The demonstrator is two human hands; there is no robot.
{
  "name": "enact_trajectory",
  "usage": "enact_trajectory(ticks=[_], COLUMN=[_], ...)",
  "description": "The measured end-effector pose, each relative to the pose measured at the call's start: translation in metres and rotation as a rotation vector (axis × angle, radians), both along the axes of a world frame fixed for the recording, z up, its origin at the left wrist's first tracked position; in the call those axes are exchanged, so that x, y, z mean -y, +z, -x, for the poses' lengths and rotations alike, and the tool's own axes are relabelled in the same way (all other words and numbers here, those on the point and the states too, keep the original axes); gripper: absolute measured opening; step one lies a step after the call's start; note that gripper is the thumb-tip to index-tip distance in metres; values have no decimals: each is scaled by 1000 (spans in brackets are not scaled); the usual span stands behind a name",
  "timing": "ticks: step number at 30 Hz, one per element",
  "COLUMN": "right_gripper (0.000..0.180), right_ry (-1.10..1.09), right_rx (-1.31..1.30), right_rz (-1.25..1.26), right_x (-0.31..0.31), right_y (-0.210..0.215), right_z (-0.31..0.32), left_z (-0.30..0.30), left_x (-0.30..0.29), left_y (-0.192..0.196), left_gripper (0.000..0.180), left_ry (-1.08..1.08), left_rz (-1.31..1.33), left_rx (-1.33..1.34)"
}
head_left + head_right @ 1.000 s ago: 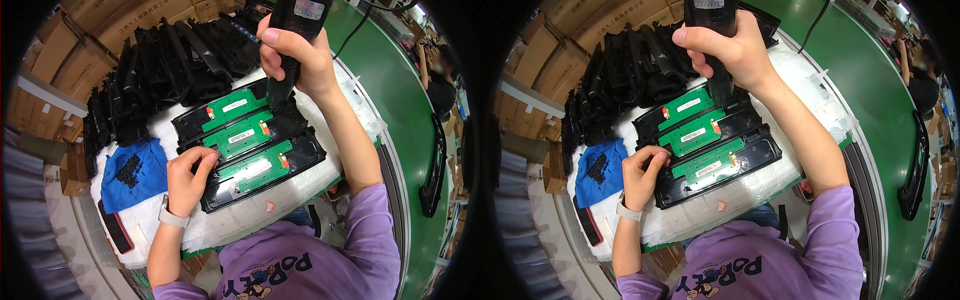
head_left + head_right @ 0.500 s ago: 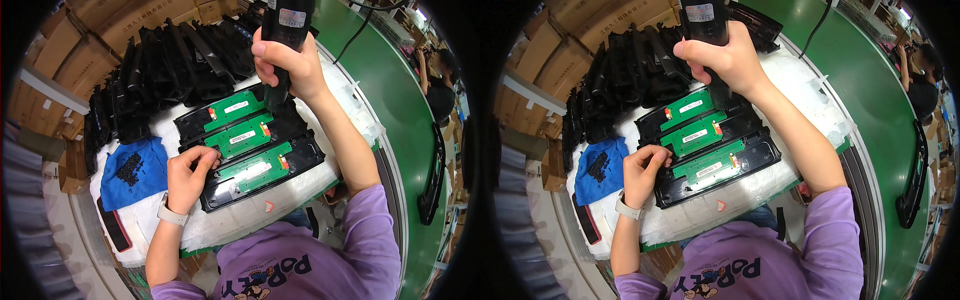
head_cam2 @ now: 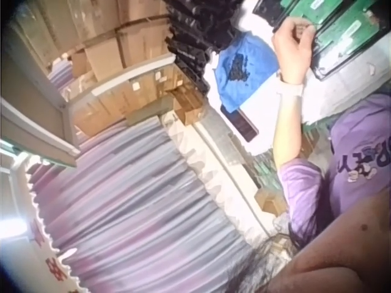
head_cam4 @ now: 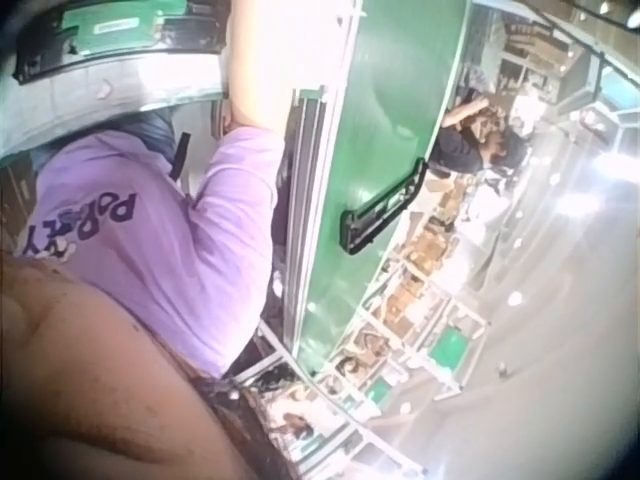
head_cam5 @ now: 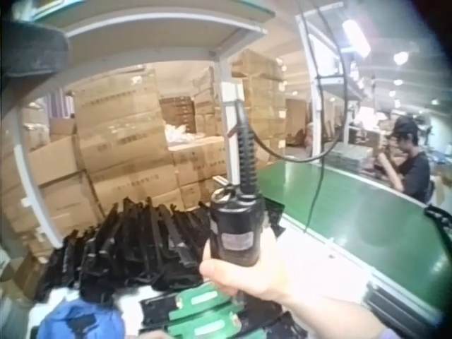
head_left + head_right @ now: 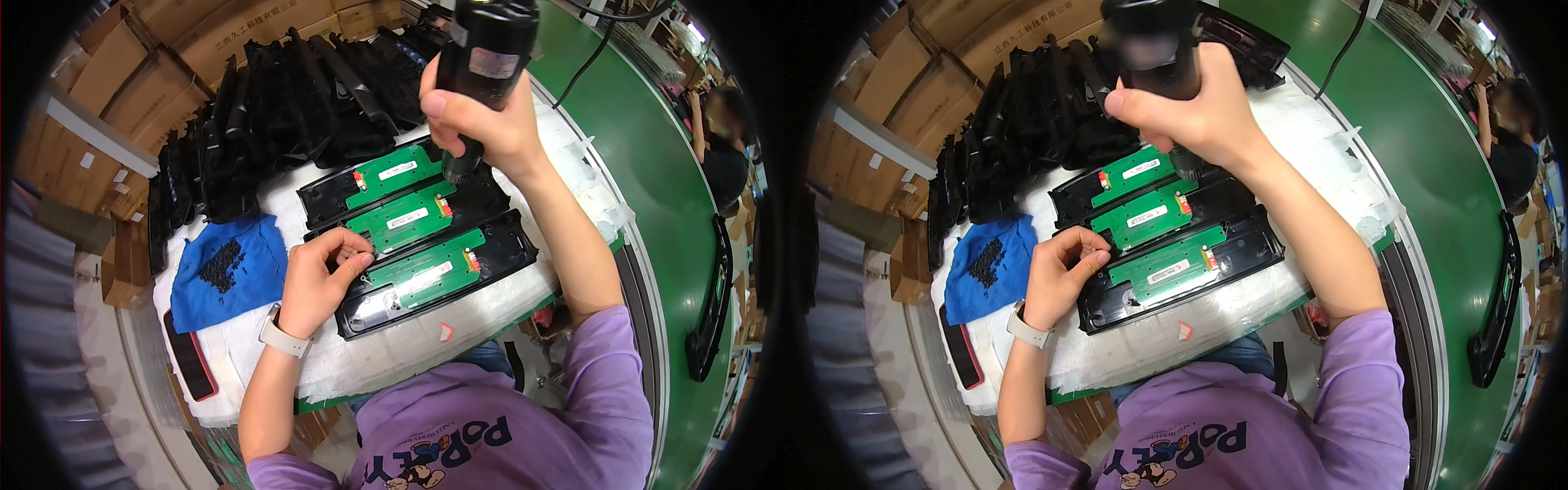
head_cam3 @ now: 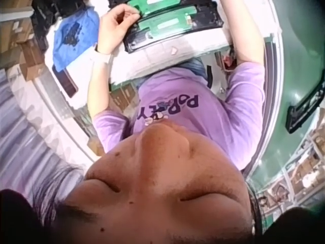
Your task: Assemble green circuit boards into black plastic housings using an electric screwdriver.
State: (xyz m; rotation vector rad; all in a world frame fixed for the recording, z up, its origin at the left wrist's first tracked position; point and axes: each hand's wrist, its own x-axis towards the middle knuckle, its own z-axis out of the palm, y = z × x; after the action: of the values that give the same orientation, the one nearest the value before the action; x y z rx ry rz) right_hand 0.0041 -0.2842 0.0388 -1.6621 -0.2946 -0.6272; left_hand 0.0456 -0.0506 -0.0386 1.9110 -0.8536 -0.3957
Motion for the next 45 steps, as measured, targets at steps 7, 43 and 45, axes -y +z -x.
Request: enact_trajectory(ticks=[7,43,45], right_gripper=[33,36,24], right_ry=[267,522,284], right_rx=[93,55,-124], right_rz=[-320,-575,-500], right_x=[-1,-17,-17], right_y=[8,4,24], right_z=[16,21,28], left_z=[4,19,14], left_x=[3,4,0], left_y=[-2,6,9], left_gripper=[7,8,7], left_ry=[30,94,89], left_rz=[167,310,280], left_rx=[53,-182,-103])
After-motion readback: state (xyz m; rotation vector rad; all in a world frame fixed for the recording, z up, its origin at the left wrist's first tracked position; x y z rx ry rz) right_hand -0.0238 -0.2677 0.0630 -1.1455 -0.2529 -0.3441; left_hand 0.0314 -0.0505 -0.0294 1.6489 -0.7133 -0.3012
